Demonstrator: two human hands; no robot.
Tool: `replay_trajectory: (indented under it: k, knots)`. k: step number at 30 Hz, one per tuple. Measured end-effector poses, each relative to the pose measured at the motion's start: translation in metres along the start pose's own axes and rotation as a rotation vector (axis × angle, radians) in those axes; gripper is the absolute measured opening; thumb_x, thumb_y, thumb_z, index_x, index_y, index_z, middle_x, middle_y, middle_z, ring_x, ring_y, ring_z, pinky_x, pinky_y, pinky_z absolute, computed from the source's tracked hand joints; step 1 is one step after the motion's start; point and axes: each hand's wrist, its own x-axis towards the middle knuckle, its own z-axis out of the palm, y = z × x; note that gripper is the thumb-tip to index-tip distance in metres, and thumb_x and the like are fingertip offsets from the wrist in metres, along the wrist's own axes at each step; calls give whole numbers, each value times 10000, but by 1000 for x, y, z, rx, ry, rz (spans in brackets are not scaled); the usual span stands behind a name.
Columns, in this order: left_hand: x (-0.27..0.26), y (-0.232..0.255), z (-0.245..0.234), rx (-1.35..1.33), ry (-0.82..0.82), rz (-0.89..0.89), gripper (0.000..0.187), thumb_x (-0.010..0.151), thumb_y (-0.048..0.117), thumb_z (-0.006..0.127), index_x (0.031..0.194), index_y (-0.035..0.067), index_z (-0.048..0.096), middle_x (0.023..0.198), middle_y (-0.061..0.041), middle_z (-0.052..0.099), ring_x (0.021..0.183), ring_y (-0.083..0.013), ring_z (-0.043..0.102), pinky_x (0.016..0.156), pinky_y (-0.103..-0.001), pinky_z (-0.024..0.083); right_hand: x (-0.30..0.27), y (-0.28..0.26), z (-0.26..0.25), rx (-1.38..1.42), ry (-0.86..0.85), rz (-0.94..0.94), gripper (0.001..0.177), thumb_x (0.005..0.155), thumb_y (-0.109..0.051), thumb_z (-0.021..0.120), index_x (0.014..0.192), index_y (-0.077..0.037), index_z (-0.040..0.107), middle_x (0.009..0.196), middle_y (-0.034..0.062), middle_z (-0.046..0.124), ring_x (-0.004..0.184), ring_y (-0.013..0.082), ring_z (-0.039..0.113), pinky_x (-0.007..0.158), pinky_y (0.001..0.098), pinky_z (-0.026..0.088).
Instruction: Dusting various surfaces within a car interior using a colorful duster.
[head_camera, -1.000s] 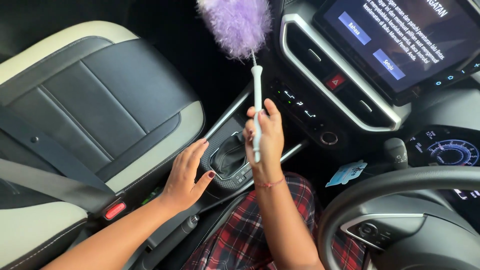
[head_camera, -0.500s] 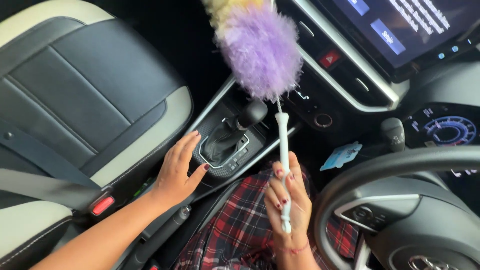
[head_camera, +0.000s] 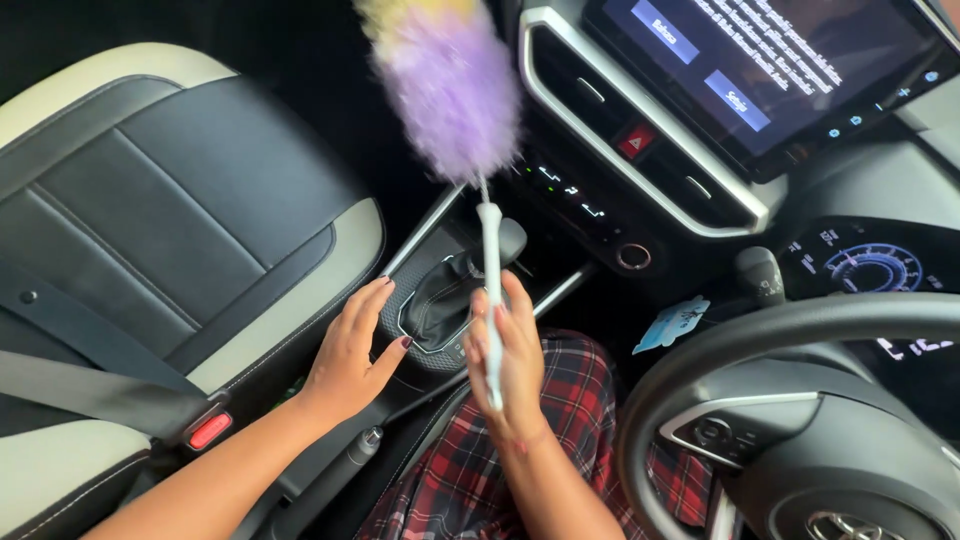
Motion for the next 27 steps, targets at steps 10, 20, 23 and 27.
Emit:
replay_trajectory:
  k: [10, 20, 23, 27]
  knots:
    - [-13, 17, 22, -343, -230, -181, 647, 963, 372, 582, 1500, 43, 436, 1533, -148, 471, 1270, -272, 609, 1076, -399, 451, -96, -15, -90, -90, -80, 152, 435, 1037, -121, 460, 1453, -15, 385, 941, 163, 598, 474, 95, 495, 409, 233, 429]
    - [-34, -5, 58, -849, -110, -537, 305, 1054, 248, 489, 1241, 9, 527, 950, -115, 700, 909, -150, 633, 892, -311, 513, -108, -36, -23, -762, -530, 226, 558, 1012, -23, 575, 1524, 31, 360, 1142, 203, 635, 802, 248, 603, 720, 329, 517]
    - [-30, -10, 58, -819, -95, -565, 262, 1041, 223, 510, 1186, 9, 550, 910, -104, 710, 852, -138, 644, 837, -303, 521, -118, -30, -29, -1351, -576, 59, 707, 943, 37, 642, 1574, -40, 334, 1104, 168, 627, 948, 281, 655, 848, 369, 537]
    - [-14, 12, 37, -803, -113, -529, 293, 999, 208, 561, 1223, 19, 552, 901, -70, 718, 836, -129, 671, 799, -311, 547, -122, -27, -55, -1368, -363, 33, 672, 939, 38, 603, 1574, -69, 410, 1065, 104, 691, 950, 172, 718, 872, 299, 570]
